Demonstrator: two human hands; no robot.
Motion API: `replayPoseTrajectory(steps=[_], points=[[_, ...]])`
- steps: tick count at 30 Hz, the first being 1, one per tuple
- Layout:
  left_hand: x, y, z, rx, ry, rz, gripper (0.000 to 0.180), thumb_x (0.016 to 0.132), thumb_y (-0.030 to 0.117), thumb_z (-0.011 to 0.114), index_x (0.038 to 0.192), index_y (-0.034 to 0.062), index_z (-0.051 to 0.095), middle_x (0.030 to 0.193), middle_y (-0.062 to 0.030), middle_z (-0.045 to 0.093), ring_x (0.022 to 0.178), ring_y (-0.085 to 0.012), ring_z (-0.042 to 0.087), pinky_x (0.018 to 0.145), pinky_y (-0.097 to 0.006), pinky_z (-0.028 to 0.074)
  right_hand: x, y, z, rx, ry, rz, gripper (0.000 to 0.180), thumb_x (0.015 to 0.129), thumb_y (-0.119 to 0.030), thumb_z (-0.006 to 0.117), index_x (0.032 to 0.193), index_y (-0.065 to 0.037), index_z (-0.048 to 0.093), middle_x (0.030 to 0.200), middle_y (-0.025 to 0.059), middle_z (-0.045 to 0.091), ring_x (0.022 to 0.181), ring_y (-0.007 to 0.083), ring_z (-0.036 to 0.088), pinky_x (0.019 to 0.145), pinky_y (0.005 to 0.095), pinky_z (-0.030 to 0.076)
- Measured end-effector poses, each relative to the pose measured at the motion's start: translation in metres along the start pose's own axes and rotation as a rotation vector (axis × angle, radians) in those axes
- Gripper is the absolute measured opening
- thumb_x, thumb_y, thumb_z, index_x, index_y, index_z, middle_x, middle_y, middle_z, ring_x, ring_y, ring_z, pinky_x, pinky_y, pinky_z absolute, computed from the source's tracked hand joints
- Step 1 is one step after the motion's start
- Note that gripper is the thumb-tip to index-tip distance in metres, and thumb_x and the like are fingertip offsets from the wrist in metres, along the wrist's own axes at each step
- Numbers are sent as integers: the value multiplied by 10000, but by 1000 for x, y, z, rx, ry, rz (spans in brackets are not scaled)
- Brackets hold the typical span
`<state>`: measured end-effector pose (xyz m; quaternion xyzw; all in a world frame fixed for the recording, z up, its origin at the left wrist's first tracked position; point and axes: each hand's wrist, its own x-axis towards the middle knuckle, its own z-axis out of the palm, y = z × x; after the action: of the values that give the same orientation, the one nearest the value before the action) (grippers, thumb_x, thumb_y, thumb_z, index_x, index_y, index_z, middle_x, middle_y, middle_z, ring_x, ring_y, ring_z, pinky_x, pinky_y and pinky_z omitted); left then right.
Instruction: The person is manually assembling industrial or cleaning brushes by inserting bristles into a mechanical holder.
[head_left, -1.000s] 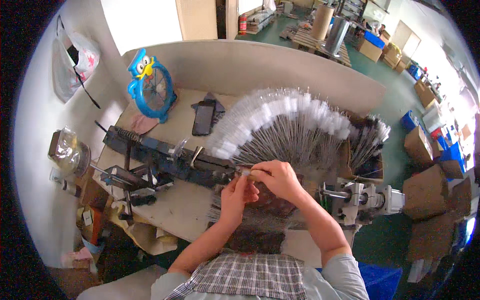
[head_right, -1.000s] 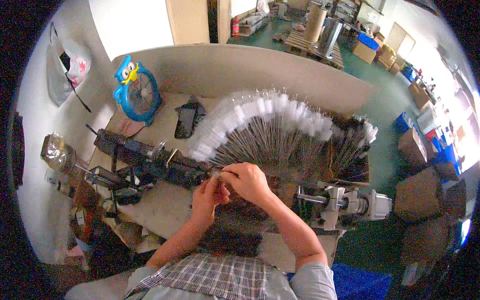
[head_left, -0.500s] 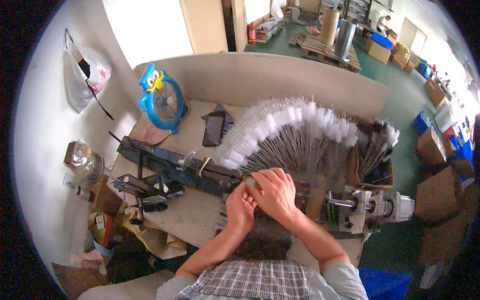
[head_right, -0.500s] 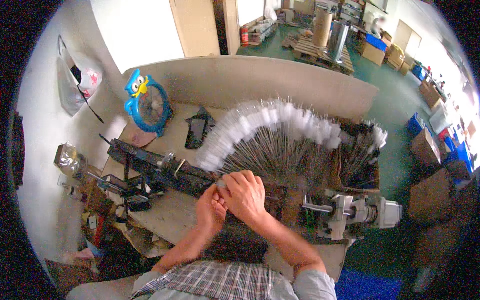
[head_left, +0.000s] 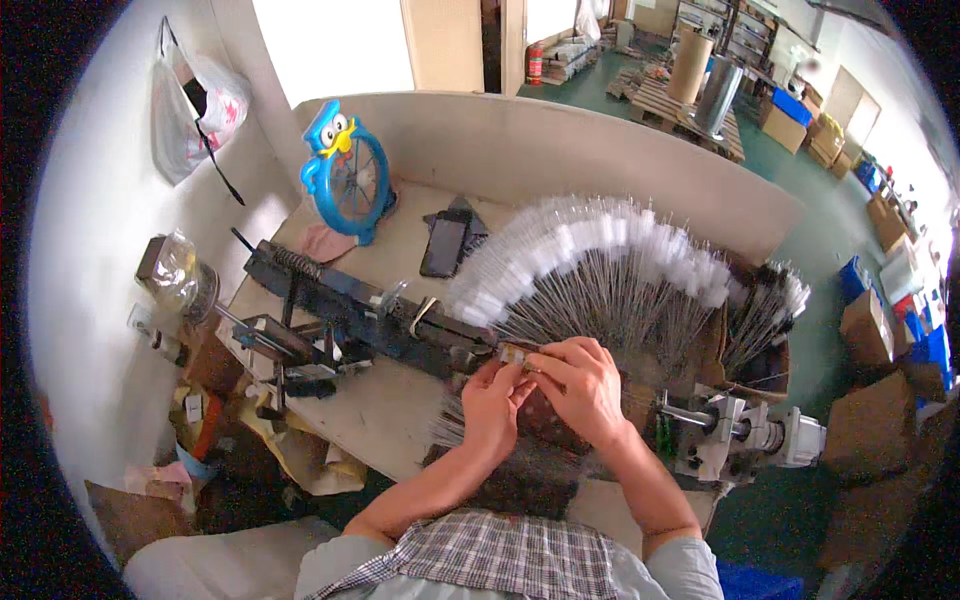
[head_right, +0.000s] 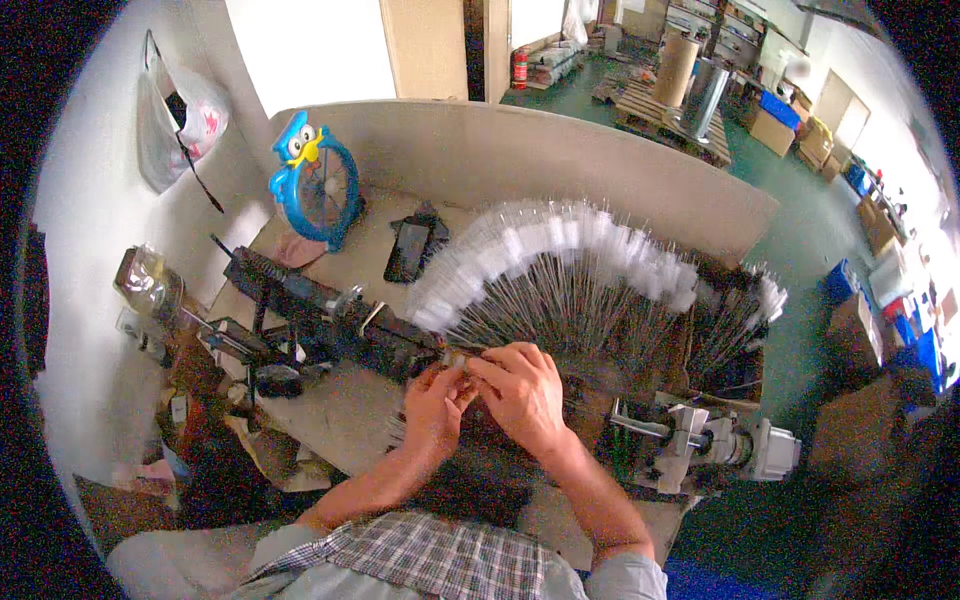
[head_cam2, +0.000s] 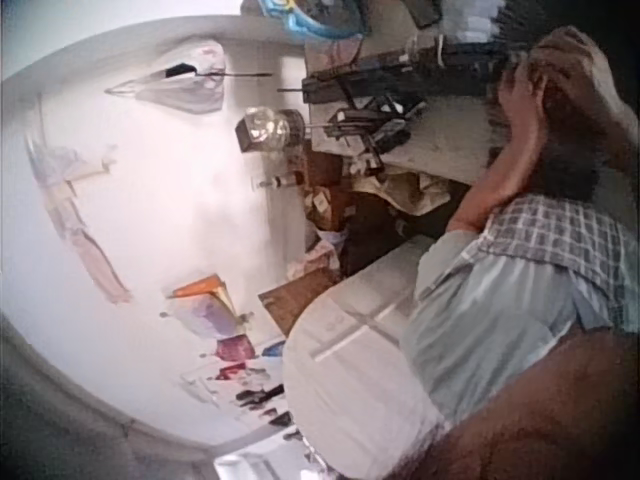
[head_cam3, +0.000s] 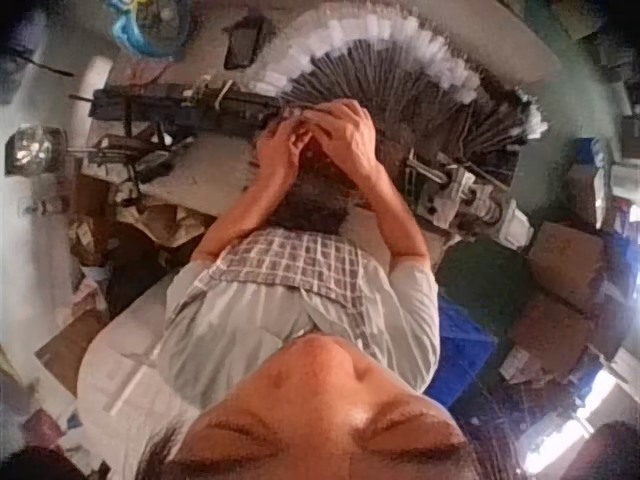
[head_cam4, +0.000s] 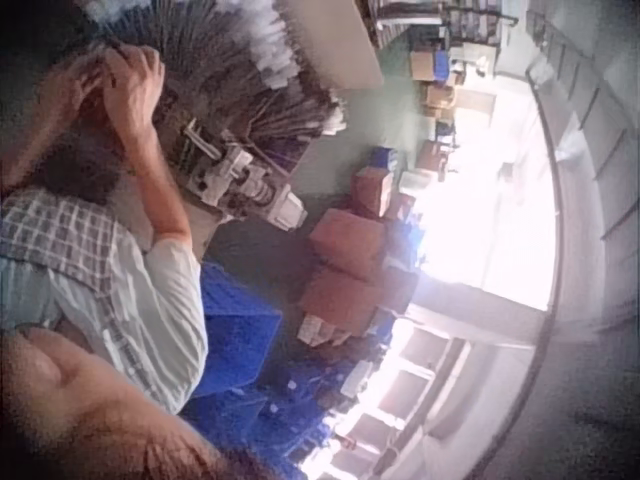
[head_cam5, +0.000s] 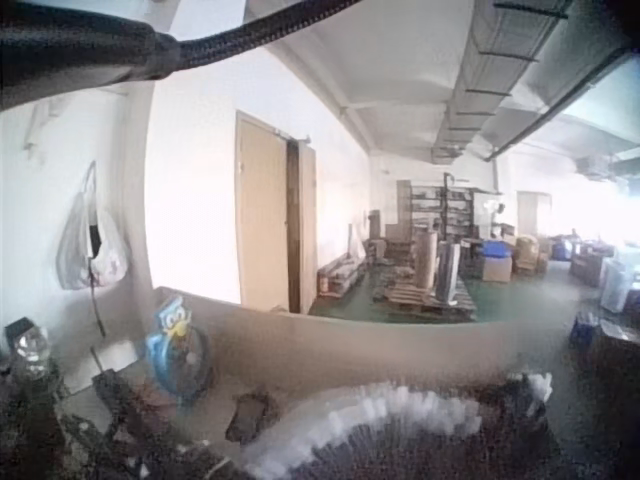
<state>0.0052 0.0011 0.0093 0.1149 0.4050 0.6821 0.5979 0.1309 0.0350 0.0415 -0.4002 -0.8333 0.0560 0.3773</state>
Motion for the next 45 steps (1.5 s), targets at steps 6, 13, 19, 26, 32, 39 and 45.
replayPoseTrajectory(steps=[6,13,19,26,32,39,45], points=[[-6,4,-4,-73,-111,26,37,854,78,534,834,47,528,774,-31,552,748,-132,567,726,-288,487,6,-13,13,45,-49,29,227,694,-162,674,919,-144,665,951,10,627,909,237,568,764,366,456],[-6,5,0,-89,-45,13,90,877,128,502,820,65,533,788,-33,565,730,-130,572,672,-267,495,8,-12,10,68,-65,25,259,717,-152,658,976,-148,668,965,32,624,926,255,565,803,380,461],[-2,5,-6,-204,-53,-62,105,892,129,481,852,58,547,835,-45,578,774,-136,579,680,-267,502,8,-13,15,53,-73,21,274,708,-143,665,982,-137,662,967,36,624,929,253,564,804,381,462],[4,-9,-23,-36,-149,30,170,880,138,506,960,-4,555,894,-80,596,837,-181,605,756,-326,503,8,-21,17,31,-20,62,323,672,-172,701,987,-125,650,977,28,626,918,243,569,798,373,458],[2,-3,-10,-176,-113,-46,139,867,127,530,920,3,563,868,-86,599,824,-169,601,755,-320,501,6,-23,2,-61,50,120,294,657,-161,722,941,-101,672,945,24,638,880,229,583,745,354,464],[1,-4,-9,-88,-96,41,115,831,37,572,943,14,566,926,-56,600,841,-142,594,750,-270,499,-2,-18,0,-62,57,76,200,686,-186,709,875,-122,698,912,15,637,862,216,583,746,348,468],[-1,1,-4,-113,-69,-18,110,843,39,557,946,7,578,924,-60,610,849,-149,597,752,-270,498,-2,-15,1,-56,44,68,200,689,-177,707,878,-115,697,904,20,638,861,219,584,752,348,469]])
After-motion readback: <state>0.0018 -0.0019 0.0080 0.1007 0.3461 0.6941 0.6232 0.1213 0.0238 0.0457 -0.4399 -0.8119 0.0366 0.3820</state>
